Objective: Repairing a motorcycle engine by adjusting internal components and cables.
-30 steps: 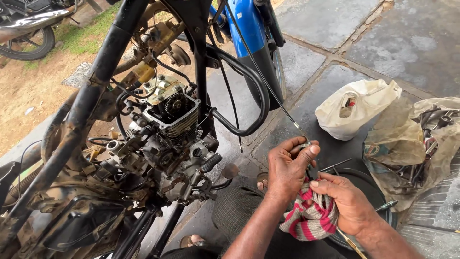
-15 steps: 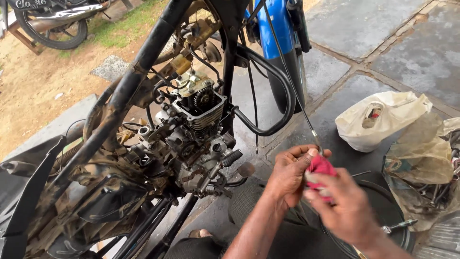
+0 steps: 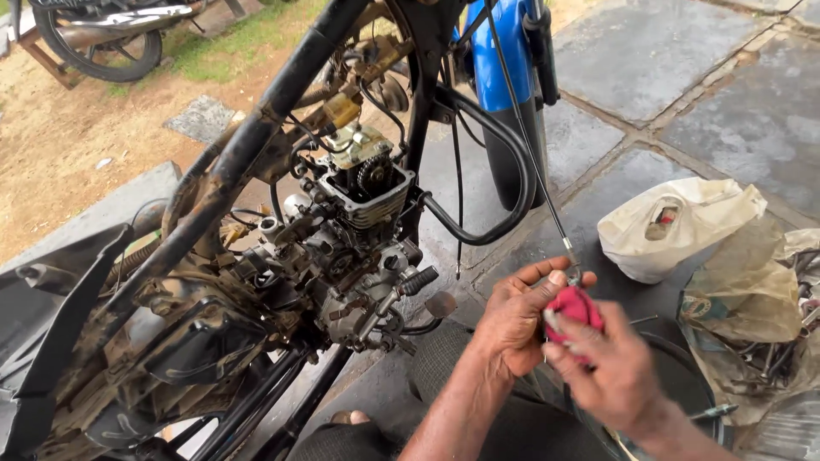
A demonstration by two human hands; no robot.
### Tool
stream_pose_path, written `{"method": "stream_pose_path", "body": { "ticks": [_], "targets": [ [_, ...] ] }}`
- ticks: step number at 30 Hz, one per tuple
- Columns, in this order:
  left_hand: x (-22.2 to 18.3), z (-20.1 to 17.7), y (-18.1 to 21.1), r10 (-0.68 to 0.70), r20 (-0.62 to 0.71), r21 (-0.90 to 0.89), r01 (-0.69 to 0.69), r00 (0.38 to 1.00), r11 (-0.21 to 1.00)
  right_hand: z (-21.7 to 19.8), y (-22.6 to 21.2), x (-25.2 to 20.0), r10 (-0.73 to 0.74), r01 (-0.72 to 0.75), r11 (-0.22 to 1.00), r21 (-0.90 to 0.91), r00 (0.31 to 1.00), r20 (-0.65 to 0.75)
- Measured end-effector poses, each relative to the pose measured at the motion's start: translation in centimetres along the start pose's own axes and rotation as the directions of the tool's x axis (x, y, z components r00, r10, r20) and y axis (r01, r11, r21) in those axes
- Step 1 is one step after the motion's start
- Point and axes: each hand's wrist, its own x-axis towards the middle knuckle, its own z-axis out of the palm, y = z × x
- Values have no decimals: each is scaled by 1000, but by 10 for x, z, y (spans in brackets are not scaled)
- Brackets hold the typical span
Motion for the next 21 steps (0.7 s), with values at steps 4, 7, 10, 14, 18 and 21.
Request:
{"method": "stream_pose_path", "body": {
  "ticks": [4, 7, 10, 14, 18, 21],
  "targets": [
    [0, -5, 3, -1, 20, -35, 2, 1000, 999, 4, 7, 7, -255, 275, 951, -142, 957, 140],
    [-9, 0, 9, -5, -11, -22, 5, 1000, 1000, -5, 21, -9, -247, 255, 967, -11, 947, 205],
    [-8, 0, 10, 37, -8, 10, -37, 999, 999, 3, 45, -17, 77, -145, 939, 310, 973, 219],
    [-5, -5, -8, 138, 20, 168, -140, 990, 976, 25, 43, -20, 575, -700, 310, 644, 677, 459],
    [-10, 9, 6, 154, -4, 244, -148, 988, 958, 22, 49, -16, 528, -721, 503, 476, 693, 491],
    [-21, 12, 23, 106, -8, 193, -103, 994, 976, 15, 66, -31, 492, -720, 610, 330, 671, 554]
  ]
}}
